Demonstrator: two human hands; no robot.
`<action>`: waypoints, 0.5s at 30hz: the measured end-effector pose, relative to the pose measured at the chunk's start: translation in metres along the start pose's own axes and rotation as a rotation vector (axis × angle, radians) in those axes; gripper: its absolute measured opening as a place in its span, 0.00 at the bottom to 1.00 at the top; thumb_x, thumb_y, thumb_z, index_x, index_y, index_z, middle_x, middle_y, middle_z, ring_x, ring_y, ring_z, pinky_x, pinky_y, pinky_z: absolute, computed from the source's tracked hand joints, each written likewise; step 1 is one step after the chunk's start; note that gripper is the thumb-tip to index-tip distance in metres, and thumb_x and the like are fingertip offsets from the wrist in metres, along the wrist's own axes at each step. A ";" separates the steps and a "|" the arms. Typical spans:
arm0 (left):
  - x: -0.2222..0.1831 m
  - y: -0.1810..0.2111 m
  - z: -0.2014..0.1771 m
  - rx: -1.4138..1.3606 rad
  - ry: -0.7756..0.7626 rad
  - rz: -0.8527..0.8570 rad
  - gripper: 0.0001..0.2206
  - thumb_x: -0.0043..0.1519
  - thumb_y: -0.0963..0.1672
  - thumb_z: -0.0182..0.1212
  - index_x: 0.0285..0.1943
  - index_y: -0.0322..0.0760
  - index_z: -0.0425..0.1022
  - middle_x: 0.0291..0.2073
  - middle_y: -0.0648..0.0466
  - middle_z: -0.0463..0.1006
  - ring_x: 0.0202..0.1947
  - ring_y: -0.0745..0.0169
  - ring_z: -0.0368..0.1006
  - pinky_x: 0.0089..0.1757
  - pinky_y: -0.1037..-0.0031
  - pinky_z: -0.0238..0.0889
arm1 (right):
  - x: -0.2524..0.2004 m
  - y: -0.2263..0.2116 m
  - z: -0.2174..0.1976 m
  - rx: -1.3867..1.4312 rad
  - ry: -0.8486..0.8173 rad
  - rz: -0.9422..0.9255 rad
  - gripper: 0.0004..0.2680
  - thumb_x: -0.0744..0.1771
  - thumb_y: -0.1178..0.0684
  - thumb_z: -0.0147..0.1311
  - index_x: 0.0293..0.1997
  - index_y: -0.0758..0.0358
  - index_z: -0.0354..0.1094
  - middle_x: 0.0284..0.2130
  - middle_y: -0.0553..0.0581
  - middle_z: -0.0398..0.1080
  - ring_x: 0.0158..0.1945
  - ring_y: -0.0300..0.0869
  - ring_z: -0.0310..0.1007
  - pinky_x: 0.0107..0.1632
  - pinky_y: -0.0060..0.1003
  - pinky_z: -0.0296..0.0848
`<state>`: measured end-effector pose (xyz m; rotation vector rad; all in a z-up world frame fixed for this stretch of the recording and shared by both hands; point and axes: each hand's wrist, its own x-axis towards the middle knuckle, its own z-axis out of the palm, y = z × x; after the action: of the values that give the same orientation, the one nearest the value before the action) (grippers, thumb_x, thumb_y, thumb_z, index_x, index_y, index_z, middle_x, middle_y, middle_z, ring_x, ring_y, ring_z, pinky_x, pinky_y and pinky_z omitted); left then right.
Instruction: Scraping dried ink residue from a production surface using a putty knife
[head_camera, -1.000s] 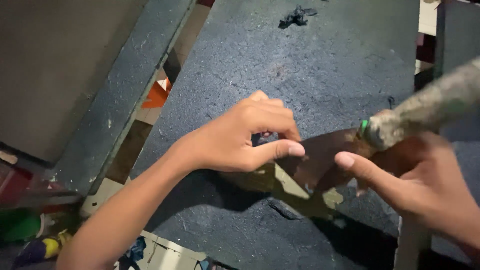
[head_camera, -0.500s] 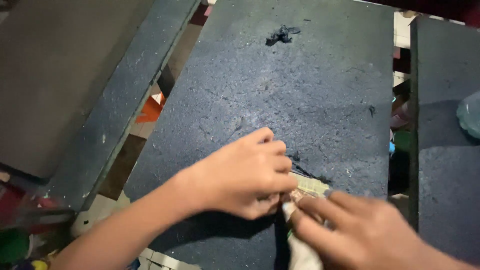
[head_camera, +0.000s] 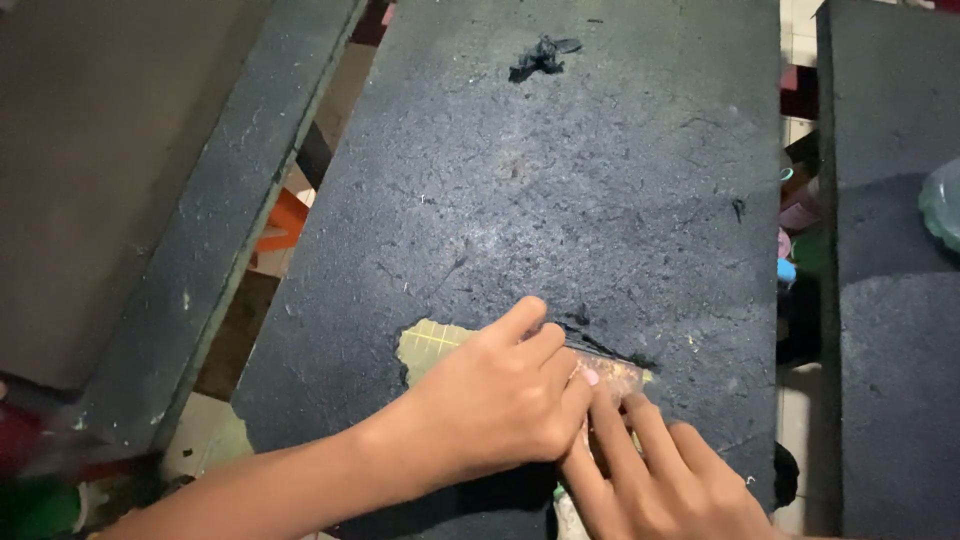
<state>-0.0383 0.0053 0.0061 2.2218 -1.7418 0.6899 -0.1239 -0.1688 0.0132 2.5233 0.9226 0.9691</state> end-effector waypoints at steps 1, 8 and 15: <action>0.000 -0.002 0.002 -0.001 -0.003 0.004 0.16 0.69 0.35 0.54 0.26 0.38 0.68 0.20 0.52 0.65 0.26 0.54 0.58 0.41 0.64 0.59 | -0.001 0.002 0.003 0.000 0.000 0.005 0.09 0.70 0.57 0.45 0.34 0.58 0.73 0.30 0.54 0.74 0.26 0.38 0.69 0.25 0.28 0.53; -0.002 -0.006 0.007 -0.040 0.055 -0.025 0.14 0.65 0.35 0.54 0.25 0.40 0.66 0.19 0.51 0.65 0.24 0.52 0.59 0.39 0.59 0.59 | -0.006 0.004 0.008 0.019 0.030 -0.034 0.08 0.69 0.55 0.45 0.34 0.53 0.72 0.34 0.57 0.76 0.30 0.41 0.74 0.25 0.28 0.58; -0.003 -0.007 0.015 -0.003 0.088 -0.029 0.14 0.61 0.34 0.54 0.23 0.39 0.65 0.19 0.51 0.64 0.22 0.52 0.58 0.39 0.59 0.58 | -0.006 0.007 0.009 0.006 0.031 -0.033 0.05 0.70 0.55 0.49 0.39 0.57 0.72 0.40 0.58 0.77 0.36 0.43 0.77 0.25 0.30 0.57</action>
<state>-0.0288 0.0029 -0.0078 2.1754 -1.6649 0.7665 -0.1179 -0.1784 0.0073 2.4965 0.9736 1.0000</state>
